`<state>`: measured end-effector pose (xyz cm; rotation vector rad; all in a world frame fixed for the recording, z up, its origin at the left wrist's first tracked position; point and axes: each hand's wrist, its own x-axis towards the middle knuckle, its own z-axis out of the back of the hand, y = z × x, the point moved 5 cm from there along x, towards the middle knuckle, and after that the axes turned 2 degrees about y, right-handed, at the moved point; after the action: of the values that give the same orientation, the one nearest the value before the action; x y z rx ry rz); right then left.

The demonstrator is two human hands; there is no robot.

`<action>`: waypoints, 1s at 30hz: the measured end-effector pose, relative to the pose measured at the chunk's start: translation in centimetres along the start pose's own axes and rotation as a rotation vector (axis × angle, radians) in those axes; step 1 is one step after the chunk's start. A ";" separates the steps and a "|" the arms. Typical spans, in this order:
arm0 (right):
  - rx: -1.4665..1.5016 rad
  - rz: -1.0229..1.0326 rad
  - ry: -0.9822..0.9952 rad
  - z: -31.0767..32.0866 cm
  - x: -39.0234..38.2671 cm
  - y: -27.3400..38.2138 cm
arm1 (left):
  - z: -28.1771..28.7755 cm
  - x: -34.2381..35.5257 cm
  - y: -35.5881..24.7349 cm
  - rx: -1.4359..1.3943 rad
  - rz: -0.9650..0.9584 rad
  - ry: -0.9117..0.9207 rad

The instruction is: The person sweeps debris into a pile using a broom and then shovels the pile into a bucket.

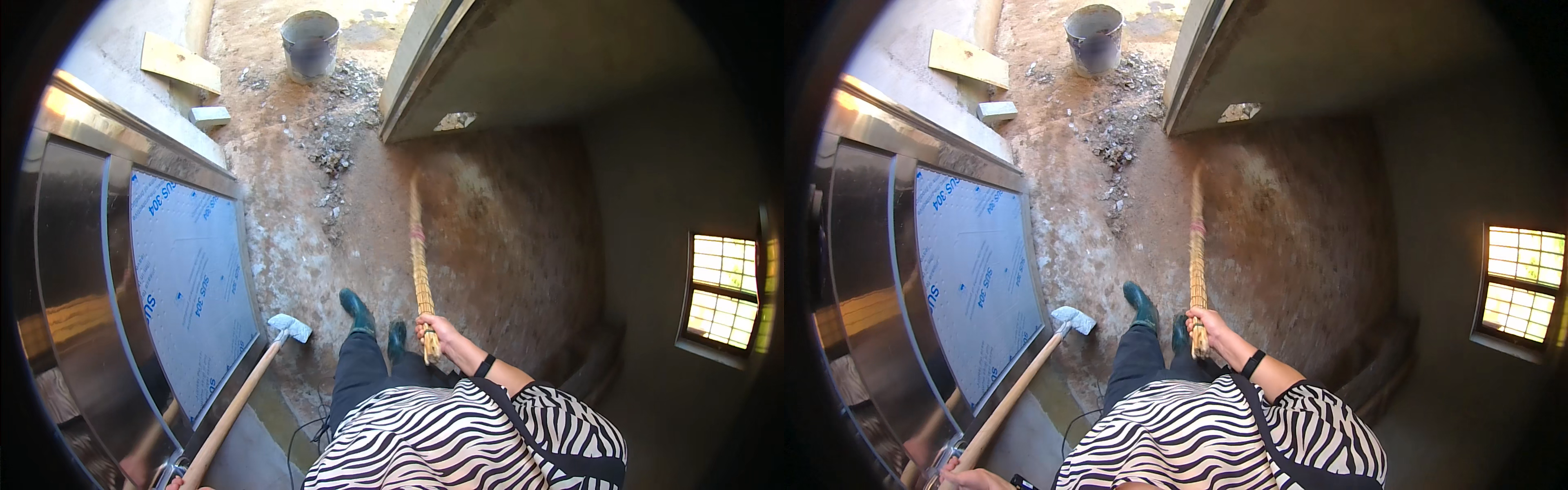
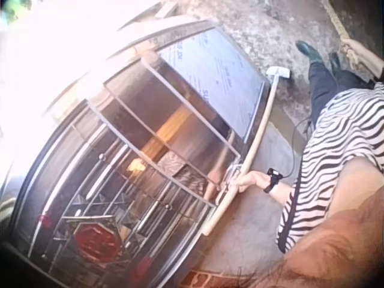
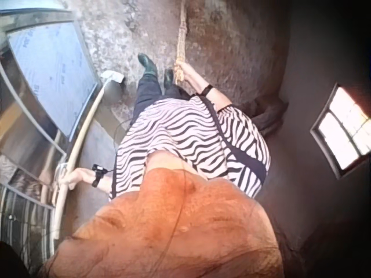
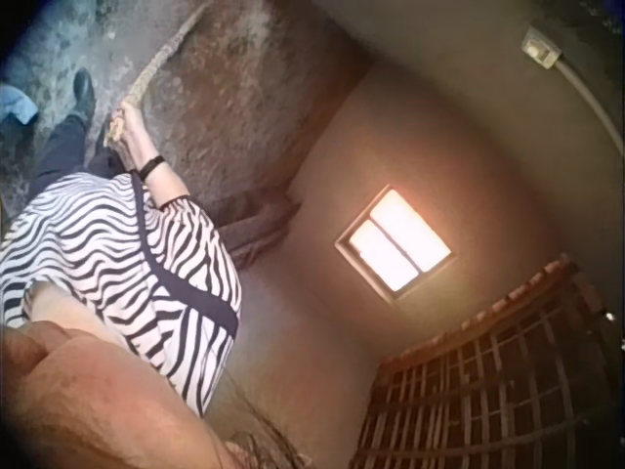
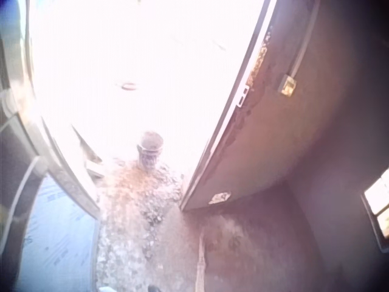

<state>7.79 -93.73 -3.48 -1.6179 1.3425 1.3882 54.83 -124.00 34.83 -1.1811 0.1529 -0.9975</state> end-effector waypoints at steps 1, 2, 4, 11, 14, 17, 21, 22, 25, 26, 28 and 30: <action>0.071 -0.063 0.007 -0.1 2.3 0.2 | 0.0 0.1 0.1 0.007 0.013 0.005; 0.072 -0.115 -0.037 -0.9 5.1 -0.1 | 0.1 0.1 0.1 0.017 0.027 0.015; 0.186 -0.103 -0.003 -7.1 7.3 -1.5 | 0.8 0.5 0.6 0.079 0.101 0.071; 0.332 -0.130 0.487 -20.4 6.7 4.7 | -1.3 -3.0 -6.5 -0.007 -0.130 0.054; 0.325 -0.129 0.627 -15.1 1.1 6.2 | 2.0 1.3 1.0 -0.038 -0.154 -0.151; 0.009 -0.220 0.422 -7.2 -4.6 7.1 | 3.2 1.9 2.0 -0.096 -0.164 -0.065; -0.708 -0.160 0.189 -1.9 -10.1 11.0 | 2.4 0.6 0.8 -0.020 -0.279 -0.007; -0.709 -0.200 0.239 -1.1 -10.7 13.0 | 2.3 0.2 0.6 0.006 -0.270 -0.028; -0.871 -0.340 0.248 -3.3 -12.7 17.7 | 2.6 -2.8 -3.8 0.396 -0.543 -0.342; -0.955 -0.345 0.255 -3.6 -12.4 18.5 | 2.9 -3.3 -4.6 0.414 -0.486 -0.298; -1.071 -0.391 0.306 -3.5 -10.5 19.5 | 3.4 -5.3 -7.6 0.641 -0.676 -0.416; -1.253 -0.469 0.388 -4.2 -8.4 20.6 | 3.9 -7.6 -11.5 0.793 -0.660 -0.524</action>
<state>-9.64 -101.15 8.82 -2.8415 0.0300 1.7402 46.09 -116.12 43.00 -0.7021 -1.0211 -1.1106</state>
